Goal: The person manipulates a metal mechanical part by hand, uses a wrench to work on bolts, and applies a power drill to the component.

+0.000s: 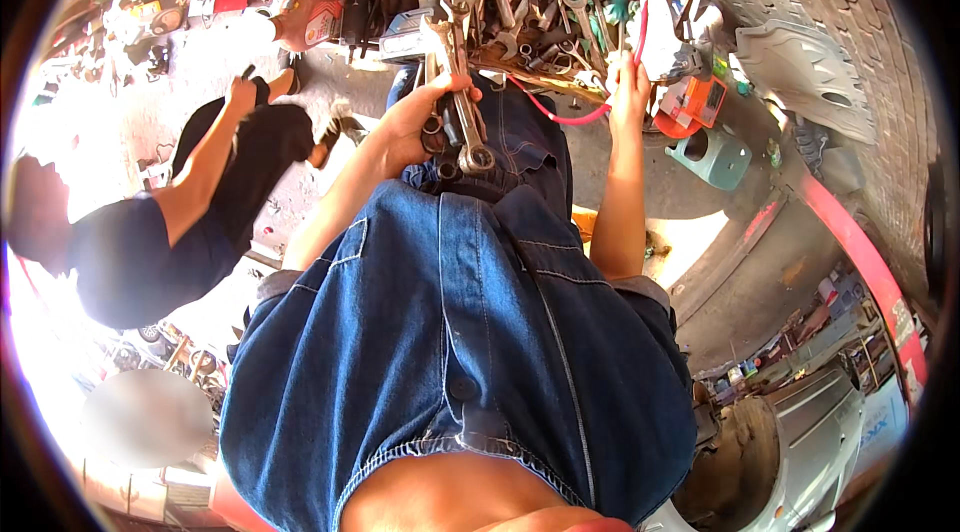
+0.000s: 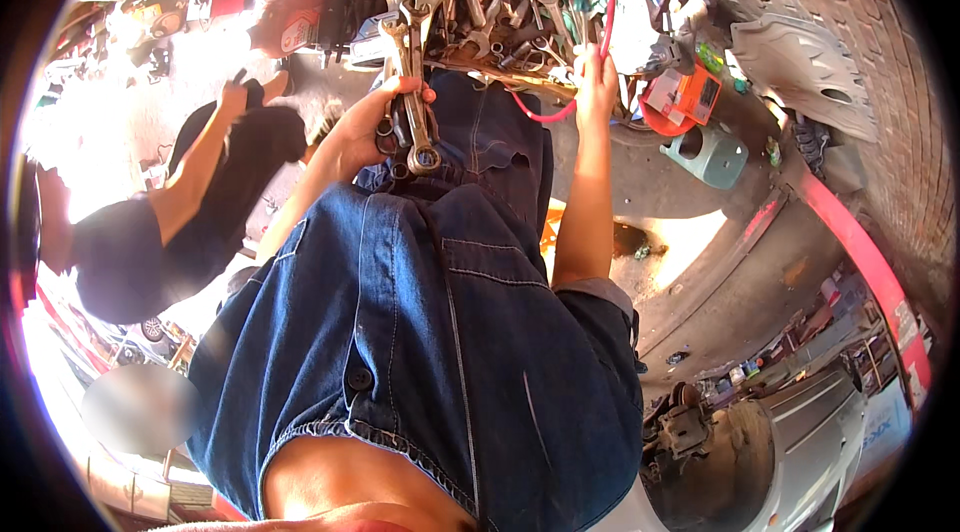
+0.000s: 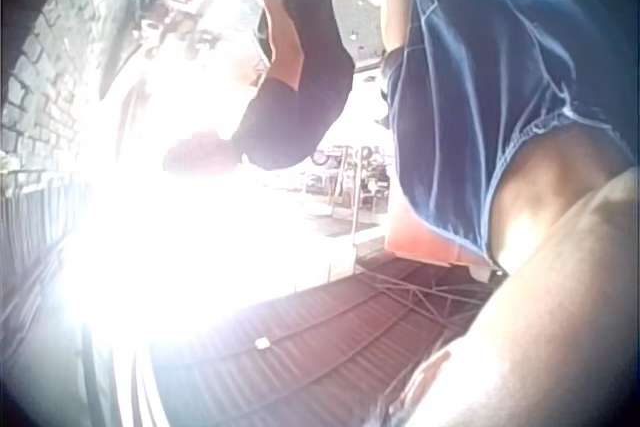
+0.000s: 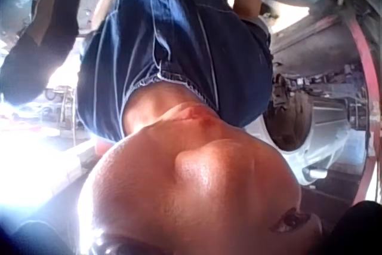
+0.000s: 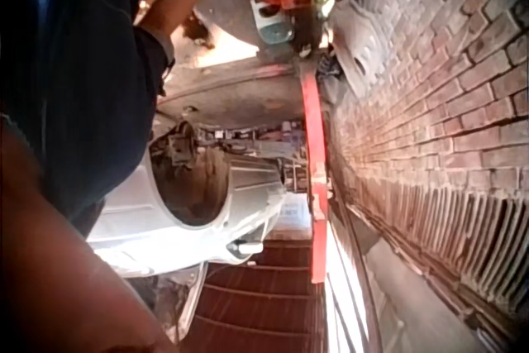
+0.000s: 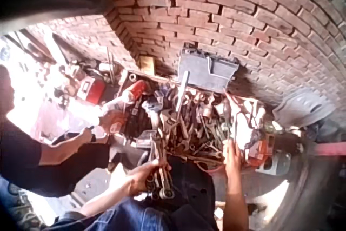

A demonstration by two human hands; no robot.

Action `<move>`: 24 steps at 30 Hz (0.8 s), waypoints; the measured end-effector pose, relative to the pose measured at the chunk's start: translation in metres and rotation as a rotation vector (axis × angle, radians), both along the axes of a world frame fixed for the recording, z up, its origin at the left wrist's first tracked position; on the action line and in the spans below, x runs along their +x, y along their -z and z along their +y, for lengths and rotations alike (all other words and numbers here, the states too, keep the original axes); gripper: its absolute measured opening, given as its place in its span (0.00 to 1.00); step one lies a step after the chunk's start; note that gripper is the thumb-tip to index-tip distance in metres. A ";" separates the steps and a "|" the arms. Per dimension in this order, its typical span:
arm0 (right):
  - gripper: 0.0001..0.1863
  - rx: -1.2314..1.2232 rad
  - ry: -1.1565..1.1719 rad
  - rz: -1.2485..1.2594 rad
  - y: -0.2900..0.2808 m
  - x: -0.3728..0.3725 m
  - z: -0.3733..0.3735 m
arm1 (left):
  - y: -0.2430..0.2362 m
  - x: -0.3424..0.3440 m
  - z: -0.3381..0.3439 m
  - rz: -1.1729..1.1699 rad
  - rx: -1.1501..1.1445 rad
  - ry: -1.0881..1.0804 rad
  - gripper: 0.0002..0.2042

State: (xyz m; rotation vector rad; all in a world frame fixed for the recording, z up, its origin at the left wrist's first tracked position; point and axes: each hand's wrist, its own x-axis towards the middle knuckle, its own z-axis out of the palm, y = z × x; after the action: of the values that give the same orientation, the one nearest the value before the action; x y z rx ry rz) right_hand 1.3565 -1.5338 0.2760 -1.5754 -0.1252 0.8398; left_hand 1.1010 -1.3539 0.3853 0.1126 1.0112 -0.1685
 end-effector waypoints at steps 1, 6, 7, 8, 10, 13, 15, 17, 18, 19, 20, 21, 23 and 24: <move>0.14 -0.038 0.008 0.039 -0.023 -0.002 0.013 | -0.001 -0.001 -0.001 0.021 0.038 -0.004 0.13; 0.07 0.072 0.009 0.084 0.007 -0.025 0.068 | 0.004 0.001 -0.002 -0.047 0.016 0.005 0.13; 0.08 0.181 0.020 0.161 0.022 -0.028 0.076 | 0.002 0.002 -0.002 -0.030 0.024 0.007 0.13; 0.09 0.286 0.036 0.231 0.048 -0.028 0.082 | 0.002 0.003 -0.002 -0.017 0.028 0.015 0.13; 0.14 -0.147 -0.074 -0.160 0.076 -0.044 0.102 | 0.007 -0.002 0.000 -0.059 0.017 0.041 0.12; 0.17 -0.384 -0.130 -0.403 0.094 -0.053 0.108 | -0.008 0.010 -0.003 -0.001 0.079 0.025 0.13; 0.17 -0.426 -0.191 -0.407 0.101 -0.045 0.095 | -0.019 0.018 -0.004 0.069 0.135 0.018 0.14; 0.18 -0.436 -0.324 -0.326 0.054 -0.052 0.093 | -0.014 0.004 -0.002 0.069 0.118 0.004 0.14; 0.17 -0.455 -0.374 -0.176 0.054 -0.042 0.083 | -0.012 0.004 -0.002 0.051 0.103 0.021 0.14; 0.15 -0.439 -0.327 -0.268 0.051 -0.039 0.073 | -0.010 0.003 0.000 0.042 0.089 0.028 0.13; 0.13 -0.422 -0.282 -0.361 0.050 -0.035 0.062 | -0.007 0.001 0.002 0.033 0.075 0.032 0.13; 0.11 -0.274 -0.180 -0.562 0.081 -0.025 0.033 | -0.012 0.007 -0.003 0.021 0.090 0.060 0.13; 0.07 -0.264 -0.070 -0.841 0.110 -0.004 0.000 | -0.005 0.007 -0.002 -0.005 0.036 0.074 0.14; 0.06 -0.381 -0.049 -0.919 0.102 -0.002 -0.007 | 0.001 0.003 -0.002 -0.013 0.009 0.069 0.14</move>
State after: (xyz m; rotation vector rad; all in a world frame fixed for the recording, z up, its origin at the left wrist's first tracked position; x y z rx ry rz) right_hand 1.3541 -1.5409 0.1739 -2.2289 -0.6931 0.1101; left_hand 1.1042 -1.3558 0.3841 0.1563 0.9962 -0.2258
